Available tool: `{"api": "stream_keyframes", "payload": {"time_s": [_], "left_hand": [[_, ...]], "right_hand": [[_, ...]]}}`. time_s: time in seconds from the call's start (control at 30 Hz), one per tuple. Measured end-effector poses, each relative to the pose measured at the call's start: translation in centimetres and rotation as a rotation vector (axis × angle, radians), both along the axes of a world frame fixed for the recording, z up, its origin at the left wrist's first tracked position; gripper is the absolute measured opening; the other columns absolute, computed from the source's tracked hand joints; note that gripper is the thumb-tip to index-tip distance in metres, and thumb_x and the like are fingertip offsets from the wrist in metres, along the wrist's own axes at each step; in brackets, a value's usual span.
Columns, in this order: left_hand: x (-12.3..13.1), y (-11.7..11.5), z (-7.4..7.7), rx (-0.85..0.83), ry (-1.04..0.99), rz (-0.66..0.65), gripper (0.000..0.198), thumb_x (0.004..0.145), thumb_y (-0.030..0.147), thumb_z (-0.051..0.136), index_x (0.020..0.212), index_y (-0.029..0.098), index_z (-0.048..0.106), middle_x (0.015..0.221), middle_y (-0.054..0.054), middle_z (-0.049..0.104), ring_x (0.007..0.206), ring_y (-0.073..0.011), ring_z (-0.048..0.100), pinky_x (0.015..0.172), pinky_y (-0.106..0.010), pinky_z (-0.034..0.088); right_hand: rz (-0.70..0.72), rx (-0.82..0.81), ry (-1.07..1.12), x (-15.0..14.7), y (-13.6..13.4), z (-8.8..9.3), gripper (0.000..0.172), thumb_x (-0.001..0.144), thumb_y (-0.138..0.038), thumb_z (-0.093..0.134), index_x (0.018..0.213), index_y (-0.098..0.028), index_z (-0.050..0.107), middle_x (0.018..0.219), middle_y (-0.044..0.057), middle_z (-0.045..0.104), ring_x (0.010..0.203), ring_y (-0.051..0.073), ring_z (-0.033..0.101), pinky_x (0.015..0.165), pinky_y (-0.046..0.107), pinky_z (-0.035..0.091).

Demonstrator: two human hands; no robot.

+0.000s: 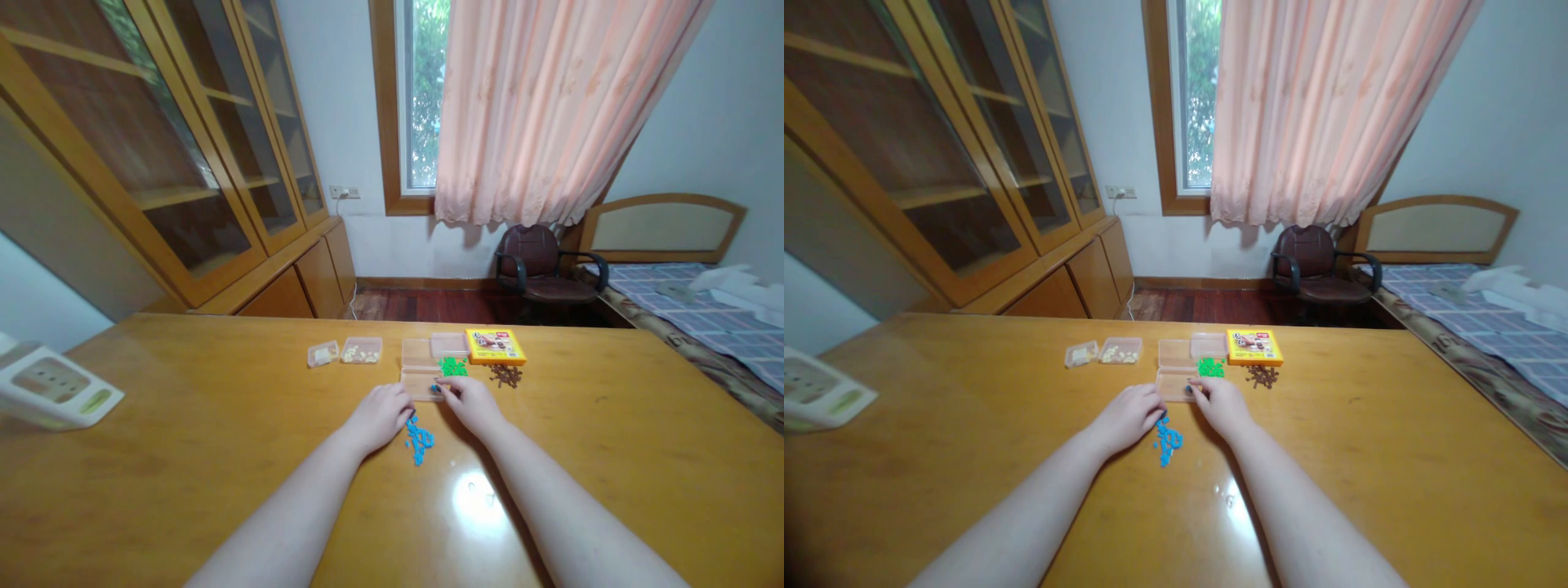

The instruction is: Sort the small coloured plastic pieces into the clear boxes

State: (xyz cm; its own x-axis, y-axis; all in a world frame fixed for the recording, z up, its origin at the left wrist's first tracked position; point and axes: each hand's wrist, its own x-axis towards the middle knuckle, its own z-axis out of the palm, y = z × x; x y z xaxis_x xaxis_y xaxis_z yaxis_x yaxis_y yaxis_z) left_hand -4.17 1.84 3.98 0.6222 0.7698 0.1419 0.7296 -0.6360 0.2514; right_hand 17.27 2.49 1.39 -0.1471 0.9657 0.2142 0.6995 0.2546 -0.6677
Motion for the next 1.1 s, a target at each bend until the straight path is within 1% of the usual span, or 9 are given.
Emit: {"api": "stream_keyframes", "payload": {"time_s": [0.17, 0.3, 0.4, 0.47, 0.53, 0.63, 0.8, 1.0, 1.1], "left_hand": [[0.2, 0.0, 0.1, 0.056, -0.034, 0.008, 0.013, 0.083, 0.019, 0.051, 0.077, 0.018, 0.063, 0.079, -0.004, 0.061, 0.078, -0.0162, 0.056, 0.072, -0.027, 0.043], [0.1, 0.8, -0.4, 0.102, -0.166, 0.132, 0.014, 0.084, 0.021, 0.050, 0.082, 0.018, 0.063, 0.083, -0.004, 0.061, 0.081, -0.0163, 0.056, 0.076, -0.028, 0.044], [0.0, 1.4, -1.1, 0.113, -0.247, 0.240, 0.017, 0.085, 0.022, 0.049, 0.093, 0.018, 0.064, 0.090, -0.005, 0.061, 0.087, -0.0175, 0.056, 0.081, -0.030, 0.045], [0.0, 1.5, -1.4, 0.102, -0.264, 0.250, 0.025, 0.086, 0.022, 0.048, 0.108, 0.020, 0.061, 0.098, -0.006, 0.060, 0.093, -0.0181, 0.056, 0.084, -0.031, 0.045], [0.0, 1.3, -1.4, 0.078, -0.264, 0.224, 0.029, 0.086, 0.022, 0.047, 0.113, 0.021, 0.058, 0.102, -0.006, 0.060, 0.095, -0.0179, 0.056, 0.085, -0.031, 0.045], [-0.1, 0.8, -1.1, 0.050, -0.227, 0.174, 0.022, 0.088, 0.022, 0.046, 0.101, 0.021, 0.063, 0.097, -0.006, 0.060, 0.091, -0.0171, 0.057, 0.084, -0.030, 0.045], [-0.1, 0.5, -1.0, 0.093, -0.177, 0.269, 0.023, 0.086, 0.022, 0.048, 0.103, 0.022, 0.064, 0.103, -0.007, 0.061, 0.096, -0.0195, 0.056, 0.087, -0.034, 0.045], [0.2, 0.7, -1.8, 0.002, -0.187, 0.202, 0.023, 0.086, 0.024, 0.049, 0.098, 0.020, 0.068, 0.114, -0.008, 0.063, 0.103, -0.0205, 0.058, 0.094, -0.036, 0.045], [0.2, 0.6, -2.1, -0.010, -0.220, 0.189, 0.024, 0.085, 0.023, 0.049, 0.100, 0.020, 0.068, 0.114, -0.008, 0.063, 0.103, -0.0201, 0.059, 0.094, -0.036, 0.046]], "right_hand": [[0.069, 0.052, 0.006, -0.3, -0.4, 0.2, 0.026, 0.084, -0.028, 0.049, 0.097, -0.022, 0.070, 0.097, 0.005, 0.071, 0.088, 0.020, 0.065, 0.079, 0.031, 0.049], [0.225, 0.043, -0.047, -0.8, -1.0, 0.6, 0.025, 0.086, -0.027, 0.048, 0.095, -0.023, 0.071, 0.092, 0.004, 0.072, 0.081, 0.017, 0.065, 0.074, 0.028, 0.048], [0.356, 0.006, -0.101, -1.1, -1.3, 1.1, 0.025, 0.086, -0.028, 0.048, 0.097, -0.024, 0.070, 0.095, 0.003, 0.072, 0.085, 0.017, 0.065, 0.076, 0.027, 0.048], [0.402, -0.005, -0.118, -1.3, -1.5, 1.4, 0.025, 0.086, -0.028, 0.049, 0.100, -0.025, 0.070, 0.098, 0.002, 0.072, 0.088, 0.017, 0.065, 0.078, 0.027, 0.047], [0.413, 0.001, -0.135, -1.3, -1.7, 1.6, 0.026, 0.086, -0.027, 0.049, 0.103, -0.027, 0.069, 0.100, 0.002, 0.071, 0.088, 0.017, 0.066, 0.078, 0.027, 0.047], [0.437, 0.011, -0.160, -1.4, -2.0, 1.8, 0.027, 0.086, -0.027, 0.049, 0.104, -0.030, 0.068, 0.098, 0.000, 0.072, 0.085, 0.016, 0.067, 0.077, 0.026, 0.048], [0.517, -0.007, -0.207, -1.5, -2.2, 1.7, 0.029, 0.085, -0.027, 0.048, 0.107, -0.031, 0.067, 0.101, 0.000, 0.071, 0.089, 0.017, 0.067, 0.080, 0.026, 0.047], [0.444, 0.013, -0.308, -1.4, -2.0, 1.6, 0.025, 0.085, -0.028, 0.049, 0.100, -0.030, 0.070, 0.093, 0.001, 0.073, 0.082, 0.018, 0.067, 0.071, 0.025, 0.046], [0.399, 0.023, -0.348, -1.3, -1.8, 1.5, 0.022, 0.084, -0.026, 0.051, 0.092, -0.028, 0.071, 0.087, 0.001, 0.073, 0.077, 0.017, 0.066, 0.067, 0.024, 0.044]]}}
